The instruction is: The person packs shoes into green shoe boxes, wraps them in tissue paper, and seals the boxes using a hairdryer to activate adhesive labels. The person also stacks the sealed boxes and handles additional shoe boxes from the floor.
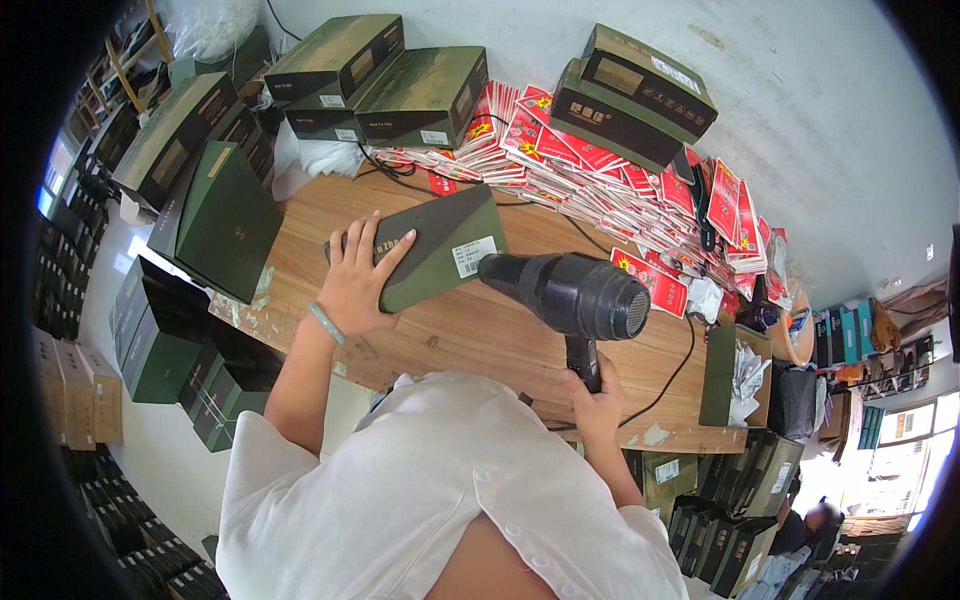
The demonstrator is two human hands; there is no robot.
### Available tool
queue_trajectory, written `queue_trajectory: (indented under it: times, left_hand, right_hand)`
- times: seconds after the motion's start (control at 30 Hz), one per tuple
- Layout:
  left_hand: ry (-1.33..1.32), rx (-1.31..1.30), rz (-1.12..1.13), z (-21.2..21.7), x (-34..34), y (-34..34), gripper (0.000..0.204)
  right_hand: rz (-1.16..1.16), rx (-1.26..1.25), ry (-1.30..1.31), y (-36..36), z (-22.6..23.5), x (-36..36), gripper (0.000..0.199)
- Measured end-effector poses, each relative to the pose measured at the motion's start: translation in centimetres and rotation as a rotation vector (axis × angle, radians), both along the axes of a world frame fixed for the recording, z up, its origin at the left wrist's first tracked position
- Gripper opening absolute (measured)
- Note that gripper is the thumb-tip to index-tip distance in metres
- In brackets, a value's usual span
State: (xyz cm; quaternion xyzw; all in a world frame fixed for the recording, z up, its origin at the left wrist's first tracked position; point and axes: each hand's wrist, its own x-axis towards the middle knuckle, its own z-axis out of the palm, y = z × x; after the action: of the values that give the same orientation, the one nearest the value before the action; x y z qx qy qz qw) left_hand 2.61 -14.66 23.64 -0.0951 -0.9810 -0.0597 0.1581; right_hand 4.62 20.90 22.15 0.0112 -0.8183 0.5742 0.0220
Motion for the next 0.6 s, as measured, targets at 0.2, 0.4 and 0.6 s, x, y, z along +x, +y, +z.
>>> queue_trajectory:
  times: [0.2,0.4,0.6]
  left_hand:
    - [-0.005,0.001,-0.002,0.0,-0.1,-0.1,0.105]
    - [0.002,-0.002,-0.003,-0.1,0.1,-0.1,0.106]
    - [0.004,-0.008,-0.005,0.0,0.1,-0.1,0.107]
  right_hand:
    - [0.006,0.068,0.094,-0.4,0.5,-1.0,0.038]
    - [-0.002,0.082,0.042,-1.1,1.5,-2.0,0.037]
    - [-0.001,0.076,0.081,-0.9,0.5,-3.0,0.039]
